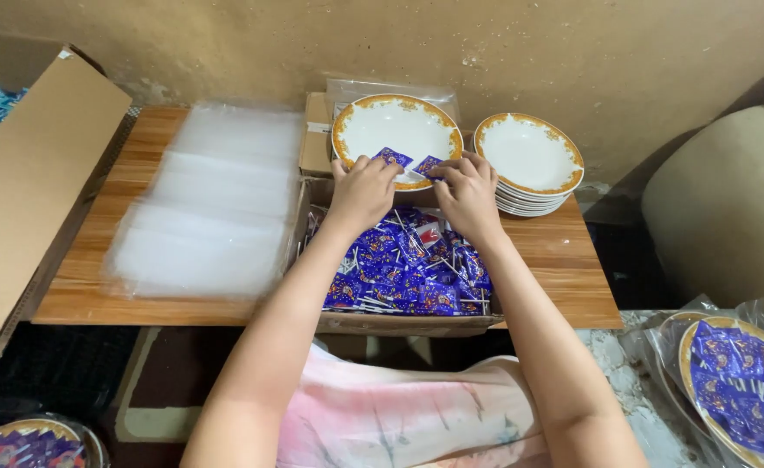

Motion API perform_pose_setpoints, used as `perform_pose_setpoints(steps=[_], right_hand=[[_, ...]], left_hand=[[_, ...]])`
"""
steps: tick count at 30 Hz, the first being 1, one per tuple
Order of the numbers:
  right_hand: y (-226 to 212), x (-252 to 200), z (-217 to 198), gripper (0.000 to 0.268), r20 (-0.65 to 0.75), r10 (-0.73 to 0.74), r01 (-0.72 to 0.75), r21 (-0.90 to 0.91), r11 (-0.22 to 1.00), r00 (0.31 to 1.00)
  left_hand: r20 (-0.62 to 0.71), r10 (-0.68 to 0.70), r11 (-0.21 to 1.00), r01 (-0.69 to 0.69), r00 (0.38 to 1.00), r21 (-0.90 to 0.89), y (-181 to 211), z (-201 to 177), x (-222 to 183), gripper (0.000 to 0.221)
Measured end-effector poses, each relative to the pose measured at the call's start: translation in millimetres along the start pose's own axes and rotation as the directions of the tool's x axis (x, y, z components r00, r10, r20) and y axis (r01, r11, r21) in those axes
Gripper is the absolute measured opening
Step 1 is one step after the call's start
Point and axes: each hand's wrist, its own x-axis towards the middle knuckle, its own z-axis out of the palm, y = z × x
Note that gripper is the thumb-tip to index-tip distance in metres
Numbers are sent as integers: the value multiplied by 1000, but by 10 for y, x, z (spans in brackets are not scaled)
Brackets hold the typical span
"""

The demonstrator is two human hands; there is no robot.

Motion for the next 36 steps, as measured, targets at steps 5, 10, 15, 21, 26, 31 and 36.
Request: perform_pose_setpoints(steps=[5,10,15,21,26,31,36], right_hand=[[43,158,120,33,180,46,-35,-65,997,983],[-18,346,149,43,306,110,-72,-135,988,946],[-46,541,165,53,430,146,-101,-127,987,891],[-250,760,195,56,532,156,-40,-224,974,832],[-224,908,504,57,520,150,-36,-222,974,841],[-254,938,540,57,505,140,-18,-240,971,852],[-198,959,612,57,466,145,-1,-296,955,873]], left_hand=[[102,-76,996,80,992,-35,185,-286,55,41],[299,-145,984,170,943,-59,236,-218,213,50],[284,-219,970,241,933,-44,71,84,388,45],[292,-223,965,253,930,-70,-189,169,489,48],[329,-238,951,288,914,-110,-274,157,626,53],[342,-227,950,285,912,-129,-292,89,673,52],[366,-228,944,297,902,-143,-284,42,693,52]])
